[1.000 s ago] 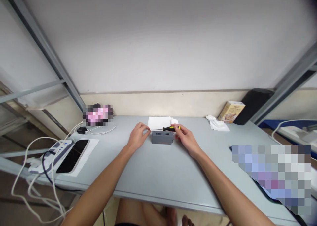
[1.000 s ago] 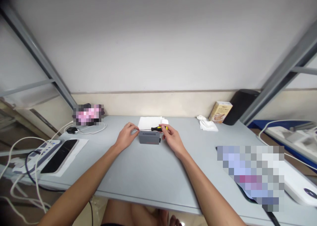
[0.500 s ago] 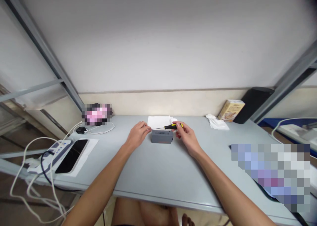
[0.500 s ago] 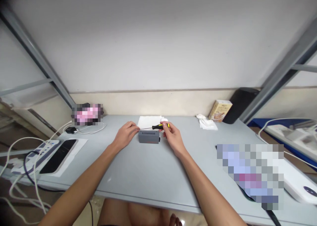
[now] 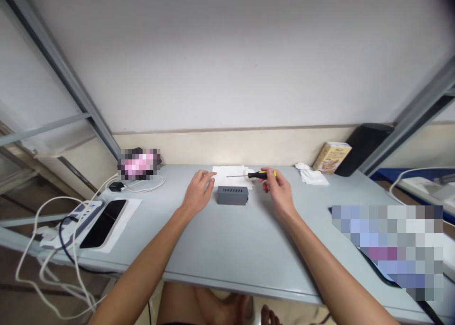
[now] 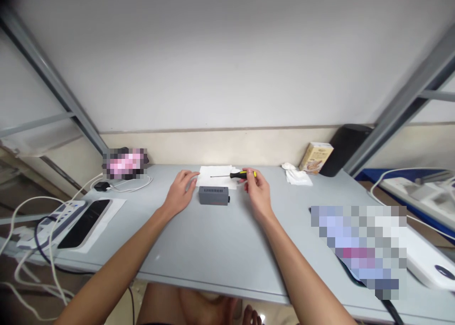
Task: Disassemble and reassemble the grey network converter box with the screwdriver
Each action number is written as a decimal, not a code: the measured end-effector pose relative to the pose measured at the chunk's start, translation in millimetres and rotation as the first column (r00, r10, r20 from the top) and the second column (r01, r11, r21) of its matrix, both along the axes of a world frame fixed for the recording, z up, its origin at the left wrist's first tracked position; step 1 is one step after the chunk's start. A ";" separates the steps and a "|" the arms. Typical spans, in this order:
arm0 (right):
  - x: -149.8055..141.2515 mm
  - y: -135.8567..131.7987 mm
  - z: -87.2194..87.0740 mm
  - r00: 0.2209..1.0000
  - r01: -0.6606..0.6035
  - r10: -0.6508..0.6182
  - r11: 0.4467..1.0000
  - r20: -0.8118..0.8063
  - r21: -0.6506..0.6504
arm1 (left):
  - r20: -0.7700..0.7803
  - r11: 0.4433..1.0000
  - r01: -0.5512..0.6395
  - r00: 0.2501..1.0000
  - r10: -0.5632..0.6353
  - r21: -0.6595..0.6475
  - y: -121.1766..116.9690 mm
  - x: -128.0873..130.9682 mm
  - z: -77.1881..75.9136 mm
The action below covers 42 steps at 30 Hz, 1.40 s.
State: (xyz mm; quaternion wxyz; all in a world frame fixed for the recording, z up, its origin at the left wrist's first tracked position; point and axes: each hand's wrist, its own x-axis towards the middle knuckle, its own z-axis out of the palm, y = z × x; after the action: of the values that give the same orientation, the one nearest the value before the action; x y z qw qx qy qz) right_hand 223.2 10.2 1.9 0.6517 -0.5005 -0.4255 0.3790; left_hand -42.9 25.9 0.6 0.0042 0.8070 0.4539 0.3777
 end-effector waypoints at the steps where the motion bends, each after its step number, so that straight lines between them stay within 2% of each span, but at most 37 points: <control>1: 2.2 1.4 0.1 0.999 0.048 -0.048 0.999 -0.015 0.017 | 0.018 1.000 0.013 1.000 -0.014 0.022 -2.9 2.4 2.3; 4: 7.9 4.0 1.4 0.981 0.188 -0.184 0.979 -0.055 0.078 | 0.039 0.995 0.088 0.995 -0.090 0.053 -13.5 10.6 8.8; 8: 14.3 5.5 3.9 0.939 0.339 -0.324 0.927 -0.115 0.159 | -0.035 0.978 0.204 0.978 -0.206 -0.034 -25.3 20.9 11.4; 13: 19.1 8.9 2.7 0.885 0.429 -0.394 0.897 -0.247 0.105 | -0.122 0.954 0.273 0.950 -0.287 -0.121 -29.5 28.8 5.0; 17: 20.3 9.4 1.5 0.870 0.475 -0.445 0.873 -0.214 0.115 | -0.151 0.953 0.284 0.942 -0.299 -0.109 -27.4 30.2 0.2; 20: 19.9 7.7 1.4 0.872 0.489 -0.473 0.856 -0.127 0.169 | -0.153 0.956 0.284 0.944 -0.293 -0.074 -25.6 29.5 -1.1; 24: 18.0 4.5 2.1 0.891 0.453 -0.449 0.867 -0.069 0.207 | -0.152 0.956 0.291 0.943 -0.295 -0.047 -25.5 29.6 -0.4; 29: 16.0 0.9 4.3 0.912 0.410 -0.402 0.889 -0.079 0.206 | -0.168 0.954 0.296 0.939 -0.299 -0.043 -27.8 32.0 3.3; 42: 13.9 -1.9 9.1 0.913 0.407 -0.392 0.890 -0.108 0.207 | -0.210 0.955 0.295 0.935 -0.286 0.012 -28.5 39.6 3.8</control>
State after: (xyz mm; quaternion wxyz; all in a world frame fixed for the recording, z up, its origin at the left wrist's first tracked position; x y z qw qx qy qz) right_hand 237.1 8.3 10.9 0.7812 -0.4881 -0.3327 0.2020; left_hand -3.3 -2.6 4.5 -0.0047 0.8999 0.3192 0.2971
